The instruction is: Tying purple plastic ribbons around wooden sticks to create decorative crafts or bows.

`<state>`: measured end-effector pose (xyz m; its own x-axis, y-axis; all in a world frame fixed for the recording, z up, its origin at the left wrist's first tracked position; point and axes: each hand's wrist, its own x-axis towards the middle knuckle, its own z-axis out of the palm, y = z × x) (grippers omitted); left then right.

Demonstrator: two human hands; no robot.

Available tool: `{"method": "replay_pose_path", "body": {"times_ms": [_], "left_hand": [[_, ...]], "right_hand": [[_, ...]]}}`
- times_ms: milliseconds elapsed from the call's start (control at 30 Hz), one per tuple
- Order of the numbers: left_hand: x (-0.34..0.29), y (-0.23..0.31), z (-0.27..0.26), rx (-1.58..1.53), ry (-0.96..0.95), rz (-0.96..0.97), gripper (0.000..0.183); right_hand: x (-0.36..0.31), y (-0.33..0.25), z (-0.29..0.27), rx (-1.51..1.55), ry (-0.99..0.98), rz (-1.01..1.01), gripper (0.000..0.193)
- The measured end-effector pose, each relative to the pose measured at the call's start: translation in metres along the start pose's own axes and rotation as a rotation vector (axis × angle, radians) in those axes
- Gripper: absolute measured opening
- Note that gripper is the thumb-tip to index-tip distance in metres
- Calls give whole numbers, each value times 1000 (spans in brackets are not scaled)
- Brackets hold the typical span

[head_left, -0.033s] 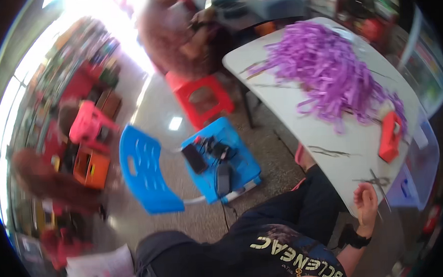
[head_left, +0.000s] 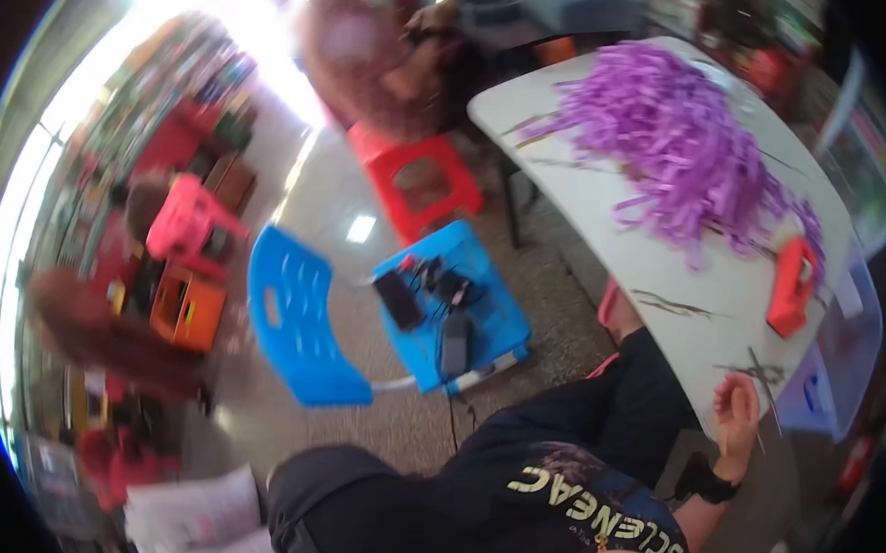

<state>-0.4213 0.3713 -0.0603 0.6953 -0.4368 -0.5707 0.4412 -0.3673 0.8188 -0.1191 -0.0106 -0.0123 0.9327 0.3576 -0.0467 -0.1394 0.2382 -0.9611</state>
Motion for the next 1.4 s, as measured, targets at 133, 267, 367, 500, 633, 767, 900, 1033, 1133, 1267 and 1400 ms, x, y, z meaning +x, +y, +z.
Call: {"method": "replay_pose_path", "body": {"times_ms": [133,267,367,500,633,767,900,1033,1133,1267,1400], "left_hand": [[-16,-8,49,-133,106,-34,31],[-18,-5,31,-109,56,-66,31],[-1,8,-19,4,-107,-83,31],[34,30,-76,172,-387,-117,31],[82,63,-112,300,-564,-116,31],[95,78,-130,341,-603,-140,31],[119,162,-150,157,-328,47,23],[169,237,-134,-214,120,637,20],[192,266,-120,-315,141,747,15],[190,277,-120,-201,135,709,11],[176,296,-125,-119,272,882,6]], "right_hand": [[-4,6,-16,9,1,-27,27],[-4,4,-10,30,36,-16,25],[-4,7,-13,-5,45,-19,22],[5,-9,11,-59,33,100,20],[16,-54,17,-331,-237,150,20],[48,-97,32,-440,-294,51,24],[107,-121,53,-617,-248,-87,31],[193,-95,47,-858,-241,-215,29],[232,-62,51,-1216,-224,-264,36],[223,-63,55,-1283,-144,-149,44],[203,-90,46,-847,-118,78,42]]}}
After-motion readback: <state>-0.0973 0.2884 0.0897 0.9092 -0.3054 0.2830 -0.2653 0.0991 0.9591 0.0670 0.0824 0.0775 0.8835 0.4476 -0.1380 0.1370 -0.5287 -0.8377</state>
